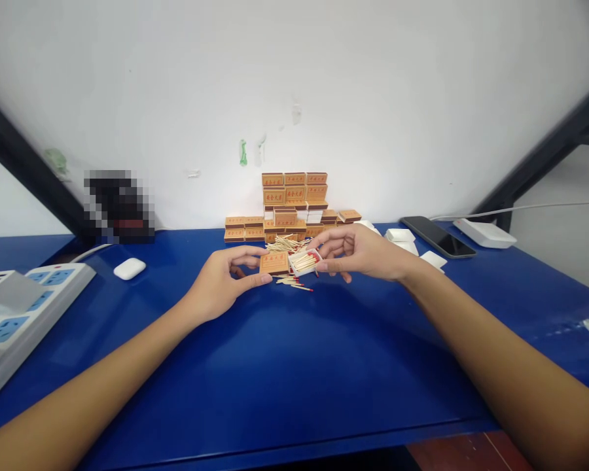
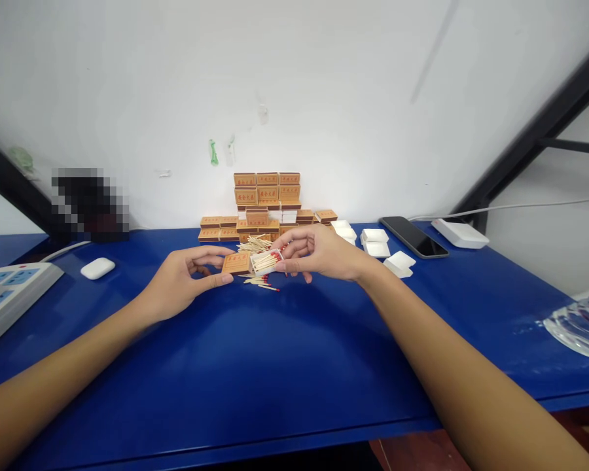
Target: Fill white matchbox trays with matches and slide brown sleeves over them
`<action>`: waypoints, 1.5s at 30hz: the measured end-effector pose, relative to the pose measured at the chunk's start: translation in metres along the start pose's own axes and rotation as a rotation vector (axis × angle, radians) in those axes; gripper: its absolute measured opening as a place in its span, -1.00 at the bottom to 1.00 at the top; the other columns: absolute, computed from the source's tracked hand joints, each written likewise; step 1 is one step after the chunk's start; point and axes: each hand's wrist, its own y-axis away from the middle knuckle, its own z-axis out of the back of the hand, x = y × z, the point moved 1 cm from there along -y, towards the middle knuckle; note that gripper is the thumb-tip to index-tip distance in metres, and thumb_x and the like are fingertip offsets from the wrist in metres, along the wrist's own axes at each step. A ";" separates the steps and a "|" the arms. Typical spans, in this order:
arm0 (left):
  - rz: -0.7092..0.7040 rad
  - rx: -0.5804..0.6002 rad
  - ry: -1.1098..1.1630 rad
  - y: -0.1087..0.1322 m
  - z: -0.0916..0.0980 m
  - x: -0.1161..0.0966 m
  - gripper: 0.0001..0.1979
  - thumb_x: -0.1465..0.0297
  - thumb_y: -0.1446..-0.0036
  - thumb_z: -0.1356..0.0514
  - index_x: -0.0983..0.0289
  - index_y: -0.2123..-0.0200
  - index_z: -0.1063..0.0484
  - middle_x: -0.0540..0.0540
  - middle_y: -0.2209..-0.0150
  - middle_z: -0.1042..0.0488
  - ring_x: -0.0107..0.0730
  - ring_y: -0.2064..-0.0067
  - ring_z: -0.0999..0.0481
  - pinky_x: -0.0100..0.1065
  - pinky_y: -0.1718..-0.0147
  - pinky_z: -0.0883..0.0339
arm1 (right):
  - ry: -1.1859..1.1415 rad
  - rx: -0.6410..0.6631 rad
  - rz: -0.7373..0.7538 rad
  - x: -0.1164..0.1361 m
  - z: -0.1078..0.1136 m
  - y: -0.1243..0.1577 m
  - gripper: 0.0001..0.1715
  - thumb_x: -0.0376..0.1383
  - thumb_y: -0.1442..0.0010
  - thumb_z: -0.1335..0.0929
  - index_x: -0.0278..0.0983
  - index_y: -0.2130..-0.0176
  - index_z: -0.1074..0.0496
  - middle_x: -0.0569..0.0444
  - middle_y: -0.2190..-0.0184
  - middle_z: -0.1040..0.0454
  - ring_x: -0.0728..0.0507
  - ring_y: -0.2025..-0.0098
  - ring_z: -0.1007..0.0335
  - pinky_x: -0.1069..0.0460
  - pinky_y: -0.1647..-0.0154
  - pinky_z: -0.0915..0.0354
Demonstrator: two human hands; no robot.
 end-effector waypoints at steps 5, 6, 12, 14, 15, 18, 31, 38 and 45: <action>0.032 0.016 0.008 0.001 0.000 0.001 -0.49 0.16 -0.06 -0.48 0.18 -0.07 -0.60 0.10 0.18 -0.72 -0.32 0.37 -0.56 -0.22 0.31 -0.45 | -0.016 -0.002 -0.020 -0.001 -0.002 0.000 -0.48 -0.07 -0.06 -0.60 -0.21 0.03 -0.58 0.05 0.35 -0.63 -0.07 0.44 -0.47 0.06 0.62 -0.41; 0.031 0.017 0.012 0.001 0.000 0.000 -0.49 0.16 -0.06 -0.48 0.19 -0.06 -0.60 0.10 0.18 -0.71 -0.33 0.37 -0.56 -0.22 0.31 -0.45 | -0.017 -0.007 -0.018 -0.001 -0.003 0.000 -0.49 -0.07 -0.06 -0.60 -0.20 0.04 -0.58 0.05 0.36 -0.63 -0.07 0.44 -0.47 0.06 0.62 -0.41; 0.016 0.015 0.021 0.000 0.002 -0.003 -0.50 0.16 -0.06 -0.48 0.20 -0.06 -0.61 0.10 0.19 -0.71 -0.32 0.36 -0.57 -0.24 0.33 -0.47 | -0.015 -0.097 -0.015 0.007 -0.015 0.000 -0.49 -0.06 -0.08 -0.59 -0.22 0.03 -0.56 0.08 0.42 -0.61 -0.08 0.45 -0.48 0.05 0.63 -0.40; 0.023 0.013 0.027 0.000 0.003 -0.003 -0.49 0.15 -0.05 -0.48 0.20 -0.05 -0.61 0.10 0.19 -0.71 -0.31 0.35 -0.58 -0.23 0.32 -0.47 | -0.017 -0.131 -0.020 0.010 -0.017 0.001 -0.50 -0.06 -0.09 -0.59 -0.23 0.05 -0.55 0.08 0.44 -0.60 -0.08 0.46 -0.48 0.05 0.64 -0.39; 0.030 0.013 0.033 0.000 0.003 -0.003 -0.48 0.14 -0.04 -0.48 0.20 -0.05 -0.61 0.10 0.19 -0.71 -0.29 0.33 -0.60 -0.23 0.30 -0.48 | -0.017 -0.141 -0.019 0.010 -0.018 0.001 -0.51 -0.05 -0.10 -0.59 -0.23 0.06 -0.55 0.08 0.44 -0.60 -0.07 0.47 -0.47 0.05 0.64 -0.39; 0.054 0.009 0.058 0.000 0.002 -0.002 -0.45 0.10 -0.04 -0.48 0.21 -0.07 -0.61 0.12 0.18 -0.71 -0.22 0.25 -0.64 -0.19 0.23 -0.50 | -0.016 -0.147 -0.009 0.009 -0.019 0.001 -0.53 -0.03 -0.13 -0.57 -0.23 0.08 -0.53 0.09 0.45 -0.60 -0.04 0.54 -0.44 0.04 0.63 -0.38; 0.072 -0.034 0.170 0.001 0.001 -0.003 -0.48 0.05 -0.17 -0.41 0.20 -0.10 -0.61 0.11 0.19 -0.71 -0.23 0.22 -0.66 -0.21 0.19 -0.53 | -0.072 -0.152 0.015 0.004 -0.019 -0.002 -0.45 0.03 -0.11 -0.57 -0.22 0.05 -0.51 0.14 0.47 -0.57 -0.04 0.52 -0.45 0.01 0.53 -0.42; 0.115 -0.042 0.261 0.001 0.000 0.002 -0.47 0.08 -0.14 -0.44 0.20 -0.12 -0.61 0.11 0.15 -0.71 -0.26 0.21 -0.66 -0.23 0.16 -0.53 | -0.108 -0.148 0.009 0.003 -0.020 -0.003 -0.49 -0.01 -0.14 -0.56 -0.21 0.04 -0.49 0.10 0.43 -0.57 -0.09 0.43 -0.50 0.00 0.51 -0.48; 0.120 -0.031 0.298 0.002 -0.001 -0.002 -0.48 0.13 -0.16 -0.43 0.18 -0.15 -0.60 0.09 0.19 -0.72 -0.36 0.34 -0.59 -0.24 0.24 -0.55 | -0.086 -0.132 -0.017 0.005 -0.024 -0.004 -0.54 -0.06 -0.18 -0.55 -0.22 0.04 -0.46 0.12 0.41 -0.60 -0.03 0.54 -0.48 0.01 0.49 -0.48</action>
